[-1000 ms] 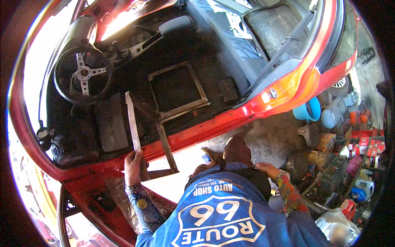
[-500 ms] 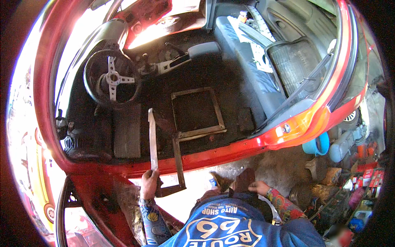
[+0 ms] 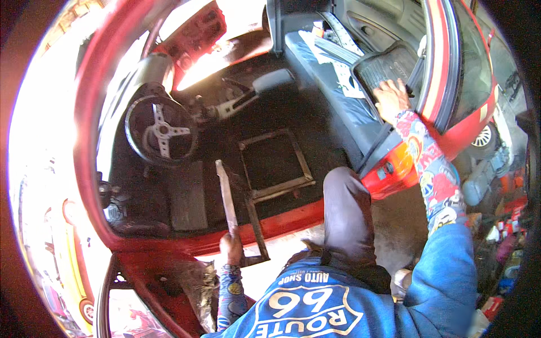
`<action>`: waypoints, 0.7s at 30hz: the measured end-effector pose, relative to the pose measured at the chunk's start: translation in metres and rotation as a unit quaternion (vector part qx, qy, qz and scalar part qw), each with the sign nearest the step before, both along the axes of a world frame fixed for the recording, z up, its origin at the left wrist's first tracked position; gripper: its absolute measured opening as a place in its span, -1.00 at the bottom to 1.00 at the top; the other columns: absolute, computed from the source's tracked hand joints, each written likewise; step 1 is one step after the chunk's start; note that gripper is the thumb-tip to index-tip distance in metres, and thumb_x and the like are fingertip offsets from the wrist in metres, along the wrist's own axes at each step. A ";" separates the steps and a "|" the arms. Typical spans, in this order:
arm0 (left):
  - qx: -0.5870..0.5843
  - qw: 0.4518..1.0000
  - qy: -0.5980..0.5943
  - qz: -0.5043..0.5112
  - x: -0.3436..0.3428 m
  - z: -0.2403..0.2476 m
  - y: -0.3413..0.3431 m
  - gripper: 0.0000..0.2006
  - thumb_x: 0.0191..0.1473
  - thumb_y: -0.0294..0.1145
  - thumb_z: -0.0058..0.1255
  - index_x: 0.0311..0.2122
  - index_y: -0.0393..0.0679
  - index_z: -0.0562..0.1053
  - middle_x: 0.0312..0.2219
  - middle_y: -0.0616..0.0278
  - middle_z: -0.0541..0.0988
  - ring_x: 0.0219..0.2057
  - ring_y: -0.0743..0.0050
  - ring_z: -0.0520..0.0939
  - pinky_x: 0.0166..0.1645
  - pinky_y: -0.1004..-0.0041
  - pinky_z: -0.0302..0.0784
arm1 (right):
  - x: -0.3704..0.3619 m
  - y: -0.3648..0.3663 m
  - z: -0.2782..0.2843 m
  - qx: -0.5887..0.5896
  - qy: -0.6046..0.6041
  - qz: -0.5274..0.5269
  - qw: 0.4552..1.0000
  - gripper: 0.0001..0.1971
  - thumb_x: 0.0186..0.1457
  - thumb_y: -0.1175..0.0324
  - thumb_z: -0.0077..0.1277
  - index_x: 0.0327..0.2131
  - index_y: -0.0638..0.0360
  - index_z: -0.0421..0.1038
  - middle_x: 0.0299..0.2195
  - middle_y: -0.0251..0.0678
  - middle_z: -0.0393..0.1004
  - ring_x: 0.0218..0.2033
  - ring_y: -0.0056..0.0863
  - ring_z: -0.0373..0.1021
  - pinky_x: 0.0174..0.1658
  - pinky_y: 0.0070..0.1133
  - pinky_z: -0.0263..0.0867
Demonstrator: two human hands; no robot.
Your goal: The person uses an angle grinder to cut and smooth a metal frame, then moves to a red car to fit the frame inside the driver's side door area. They adjust the frame's position and mark it with a pencil.
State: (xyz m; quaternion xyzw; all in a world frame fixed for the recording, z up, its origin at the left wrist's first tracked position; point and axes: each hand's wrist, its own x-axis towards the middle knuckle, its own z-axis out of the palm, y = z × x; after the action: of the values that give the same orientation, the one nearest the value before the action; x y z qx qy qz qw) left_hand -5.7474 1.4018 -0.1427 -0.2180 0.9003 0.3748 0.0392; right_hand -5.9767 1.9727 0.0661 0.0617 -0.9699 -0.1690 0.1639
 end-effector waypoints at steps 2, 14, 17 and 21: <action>0.040 0.999 0.022 0.009 0.006 -0.007 -0.008 -0.38 0.28 0.20 -0.13 -0.66 -0.08 0.31 -0.78 0.40 0.30 -0.71 0.62 0.28 -0.62 0.40 0.18 | -0.004 0.010 0.008 0.044 -0.097 -0.089 0.990 -0.68 -0.05 0.24 0.16 -0.18 0.08 0.58 -0.05 -0.12 0.55 0.14 -0.19 0.36 0.32 -0.08 -0.03; 0.172 0.981 0.045 0.078 0.082 0.013 0.004 -0.52 0.28 0.01 -0.01 -0.57 -0.15 0.39 -0.69 0.50 0.34 -0.65 0.73 0.24 -0.57 0.54 0.12 | -0.009 0.002 -0.033 -0.145 -0.104 -0.058 0.982 -0.68 0.01 0.09 0.21 -0.18 0.00 0.57 -0.19 -0.14 0.60 -0.08 -0.12 0.51 0.00 -0.24 0.37; 0.081 0.993 -0.042 0.072 0.090 0.018 0.022 -0.64 0.11 -0.16 0.28 -0.52 -0.21 0.46 -0.63 0.48 0.43 -0.60 0.75 0.28 -0.53 0.55 0.17 | -0.024 -0.006 -0.068 -0.321 -0.188 -0.060 0.926 -0.58 0.01 0.14 0.23 -0.08 0.10 0.53 -0.36 -0.15 0.57 -0.27 -0.34 0.52 -0.15 -0.44 0.40; 0.131 0.969 -0.069 0.198 0.076 0.028 0.038 -0.71 0.04 -0.30 0.33 -0.54 -0.20 0.46 -0.63 0.48 0.44 -0.59 0.75 0.30 -0.51 0.55 0.20 | -0.034 -0.005 -0.134 -0.496 -0.184 0.073 0.845 -0.70 0.13 0.27 0.20 -0.12 0.23 0.50 -0.40 -0.36 0.50 -0.38 -0.57 0.43 -0.27 -0.55 0.36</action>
State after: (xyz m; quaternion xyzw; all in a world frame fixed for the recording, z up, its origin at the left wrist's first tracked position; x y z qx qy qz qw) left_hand -5.6718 1.4401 -0.1147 -0.4098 0.7774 0.4741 0.0545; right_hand -6.0104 1.9676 -0.0681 0.0727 -0.9295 0.3615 0.0031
